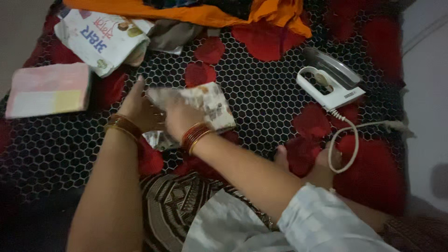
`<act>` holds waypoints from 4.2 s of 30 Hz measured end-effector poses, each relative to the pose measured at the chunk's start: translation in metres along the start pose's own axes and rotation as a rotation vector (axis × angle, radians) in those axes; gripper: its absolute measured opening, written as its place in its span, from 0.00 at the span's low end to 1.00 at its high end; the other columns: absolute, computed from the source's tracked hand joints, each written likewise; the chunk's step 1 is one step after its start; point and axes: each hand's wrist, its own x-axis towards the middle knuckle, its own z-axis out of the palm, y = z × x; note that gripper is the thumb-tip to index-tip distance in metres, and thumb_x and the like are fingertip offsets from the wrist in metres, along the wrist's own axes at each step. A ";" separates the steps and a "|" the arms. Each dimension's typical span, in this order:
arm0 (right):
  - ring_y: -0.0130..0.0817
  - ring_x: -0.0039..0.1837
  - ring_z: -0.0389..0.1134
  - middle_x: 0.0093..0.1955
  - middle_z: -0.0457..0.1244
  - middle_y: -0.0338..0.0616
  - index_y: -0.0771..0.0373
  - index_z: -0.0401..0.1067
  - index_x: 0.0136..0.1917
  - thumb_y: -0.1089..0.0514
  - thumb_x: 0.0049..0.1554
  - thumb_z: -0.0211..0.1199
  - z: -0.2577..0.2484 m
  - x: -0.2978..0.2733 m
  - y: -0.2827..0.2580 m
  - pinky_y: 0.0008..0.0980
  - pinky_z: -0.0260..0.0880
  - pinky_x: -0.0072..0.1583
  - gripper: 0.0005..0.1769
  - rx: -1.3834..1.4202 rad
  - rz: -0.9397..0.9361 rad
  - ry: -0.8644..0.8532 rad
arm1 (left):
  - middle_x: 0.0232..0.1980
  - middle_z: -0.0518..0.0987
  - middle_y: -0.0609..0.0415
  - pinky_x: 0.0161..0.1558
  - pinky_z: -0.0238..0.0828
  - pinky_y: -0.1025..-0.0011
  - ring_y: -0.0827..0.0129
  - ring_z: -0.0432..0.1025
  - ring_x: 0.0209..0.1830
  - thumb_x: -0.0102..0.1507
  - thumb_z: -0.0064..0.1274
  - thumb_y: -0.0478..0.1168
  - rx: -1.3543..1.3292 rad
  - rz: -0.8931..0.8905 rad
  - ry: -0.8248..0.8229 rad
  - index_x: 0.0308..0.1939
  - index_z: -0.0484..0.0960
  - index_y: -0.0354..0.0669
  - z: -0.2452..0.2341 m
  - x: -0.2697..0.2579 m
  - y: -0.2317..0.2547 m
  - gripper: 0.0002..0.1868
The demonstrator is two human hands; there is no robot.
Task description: The person irons a patterned short-sleeved shirt on a bed using a white electric iron. They smooth the fabric, iron the front and back, and fold the shirt into a neat stack.
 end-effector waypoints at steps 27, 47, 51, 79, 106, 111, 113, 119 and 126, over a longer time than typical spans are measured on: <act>0.48 0.87 0.42 0.86 0.45 0.50 0.54 0.61 0.78 0.41 0.66 0.56 0.006 0.056 0.117 0.58 0.35 0.83 0.31 -0.558 -0.651 0.418 | 0.54 0.87 0.47 0.57 0.78 0.59 0.54 0.82 0.52 0.70 0.44 0.62 1.741 0.257 0.332 0.62 0.82 0.49 -0.077 0.102 0.002 0.28; 0.38 0.55 0.73 0.52 0.72 0.42 0.53 0.78 0.54 0.57 0.57 0.62 0.018 0.083 0.072 0.38 0.72 0.60 0.11 -0.061 -0.699 0.030 | 0.65 0.80 0.52 0.63 0.74 0.56 0.55 0.77 0.62 0.62 0.55 0.62 2.229 -0.128 0.045 0.64 0.80 0.61 -0.012 -0.013 0.015 0.29; 0.42 0.53 0.73 0.52 0.71 0.45 0.54 0.77 0.57 0.57 0.56 0.62 0.030 0.085 0.067 0.41 0.72 0.57 0.15 -0.076 -0.664 0.135 | 0.66 0.78 0.47 0.64 0.73 0.53 0.51 0.75 0.63 0.61 0.60 0.61 2.080 -0.136 0.192 0.67 0.79 0.61 -0.010 -0.025 0.019 0.31; 0.56 0.82 0.38 0.82 0.40 0.59 0.66 0.48 0.79 0.37 0.59 0.57 -0.085 0.036 0.182 0.62 0.38 0.77 0.46 -0.583 -0.119 0.514 | 0.63 0.79 0.46 0.53 0.80 0.57 0.52 0.78 0.58 0.66 0.52 0.43 2.539 0.365 0.053 0.61 0.81 0.47 -0.011 0.076 -0.026 0.20; 0.56 0.62 0.69 0.65 0.63 0.62 0.60 0.50 0.83 0.58 0.62 0.57 -0.261 0.011 0.220 0.50 0.66 0.64 0.38 -0.401 0.031 0.560 | 0.69 0.75 0.38 0.66 0.71 0.50 0.47 0.73 0.68 0.68 0.49 0.60 1.776 -0.051 0.396 0.71 0.75 0.41 0.039 0.064 -0.013 0.35; 0.35 0.44 0.73 0.49 0.68 0.45 0.65 0.64 0.62 0.50 0.64 0.56 -0.231 -0.006 0.148 0.38 0.77 0.45 0.19 0.136 -0.115 0.467 | 0.68 0.72 0.31 0.63 0.69 0.53 0.44 0.71 0.65 0.61 0.63 0.58 1.444 0.175 0.560 0.75 0.55 0.28 0.011 0.058 -0.005 0.52; 0.29 0.38 0.70 0.45 0.68 0.43 0.64 0.65 0.59 0.51 0.64 0.57 -0.205 0.000 0.120 0.32 0.76 0.40 0.16 0.165 -0.194 0.370 | 0.67 0.73 0.31 0.61 0.71 0.55 0.45 0.73 0.62 0.59 0.68 0.56 1.377 0.214 0.515 0.74 0.55 0.27 0.009 0.053 -0.006 0.54; 0.43 0.40 0.74 0.48 0.68 0.56 0.70 0.61 0.61 0.49 0.60 0.57 -0.113 0.020 0.084 0.39 0.76 0.44 0.24 0.043 -0.037 0.253 | 0.60 0.81 0.40 0.50 0.81 0.56 0.53 0.83 0.47 0.59 0.64 0.52 1.472 0.057 0.286 0.64 0.74 0.36 0.017 0.038 -0.010 0.35; 0.59 0.59 0.69 0.58 0.65 0.65 0.72 0.64 0.61 0.48 0.57 0.61 -0.081 0.021 0.100 0.50 0.70 0.61 0.28 -0.113 0.039 0.388 | 0.52 0.85 0.45 0.51 0.80 0.57 0.58 0.80 0.47 0.60 0.61 0.47 2.176 -0.023 0.027 0.53 0.85 0.43 0.017 0.058 -0.009 0.20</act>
